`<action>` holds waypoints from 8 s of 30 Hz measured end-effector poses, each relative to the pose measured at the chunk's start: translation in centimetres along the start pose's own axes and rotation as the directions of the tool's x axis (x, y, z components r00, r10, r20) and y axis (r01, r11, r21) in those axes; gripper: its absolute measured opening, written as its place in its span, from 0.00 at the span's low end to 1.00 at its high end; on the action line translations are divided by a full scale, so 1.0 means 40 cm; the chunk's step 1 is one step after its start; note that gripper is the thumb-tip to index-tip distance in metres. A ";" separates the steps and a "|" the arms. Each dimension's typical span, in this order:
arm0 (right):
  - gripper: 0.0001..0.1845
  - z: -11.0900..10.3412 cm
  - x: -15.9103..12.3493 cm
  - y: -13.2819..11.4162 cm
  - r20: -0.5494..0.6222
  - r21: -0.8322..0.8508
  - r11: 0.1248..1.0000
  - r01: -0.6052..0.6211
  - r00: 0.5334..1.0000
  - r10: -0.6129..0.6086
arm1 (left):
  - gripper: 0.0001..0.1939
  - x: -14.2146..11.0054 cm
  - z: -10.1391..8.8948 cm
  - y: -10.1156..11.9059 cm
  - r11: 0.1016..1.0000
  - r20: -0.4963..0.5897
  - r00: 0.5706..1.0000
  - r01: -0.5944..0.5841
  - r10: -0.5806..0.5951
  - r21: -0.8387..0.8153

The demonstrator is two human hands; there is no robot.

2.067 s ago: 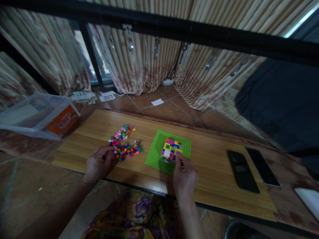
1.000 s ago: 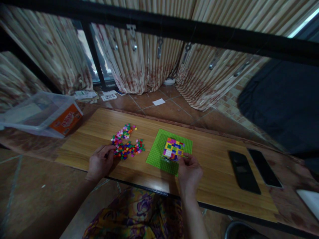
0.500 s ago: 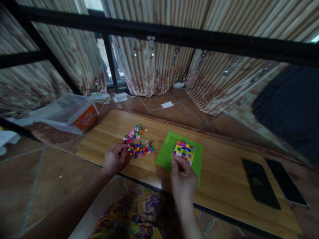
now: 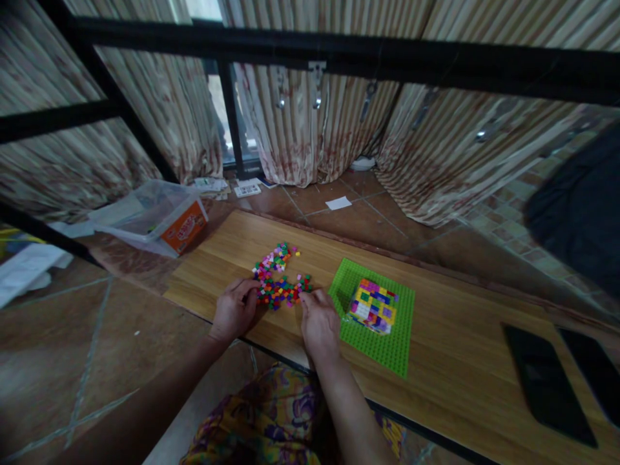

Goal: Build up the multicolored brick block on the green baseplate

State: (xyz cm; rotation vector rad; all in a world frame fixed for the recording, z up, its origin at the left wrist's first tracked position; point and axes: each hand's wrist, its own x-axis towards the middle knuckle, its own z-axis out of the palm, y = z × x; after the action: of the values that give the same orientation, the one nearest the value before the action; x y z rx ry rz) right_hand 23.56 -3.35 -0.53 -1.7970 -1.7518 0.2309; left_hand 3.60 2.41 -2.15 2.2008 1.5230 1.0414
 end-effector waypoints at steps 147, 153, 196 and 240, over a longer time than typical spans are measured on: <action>0.16 -0.218 -0.140 0.179 -0.467 -0.068 0.966 -0.251 0.863 0.192 | 0.11 0.016 -0.009 -0.005 0.991 -0.020 0.997 -0.072 0.074 0.112; 0.17 -0.212 -0.140 0.188 -0.474 -0.109 0.962 -0.252 0.863 0.172 | 0.11 0.015 -0.008 -0.006 0.993 -0.015 0.997 -0.071 0.072 0.095; 0.22 -0.185 -0.097 0.197 -0.112 0.939 0.258 -0.228 0.507 0.855 | 0.11 0.012 -0.007 -0.004 0.993 -0.021 0.998 -0.064 0.066 0.095; 0.10 -0.039 -0.079 -0.080 -0.015 0.202 0.970 -0.137 0.990 0.143 | 0.11 0.005 -0.006 -0.002 0.998 -0.004 0.999 -0.046 0.047 0.039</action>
State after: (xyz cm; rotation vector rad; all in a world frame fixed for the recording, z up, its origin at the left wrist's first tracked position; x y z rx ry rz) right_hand 21.33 -7.02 1.53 -1.7679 -1.5241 0.4220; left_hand 3.40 2.61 -1.94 2.2721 1.5137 1.0396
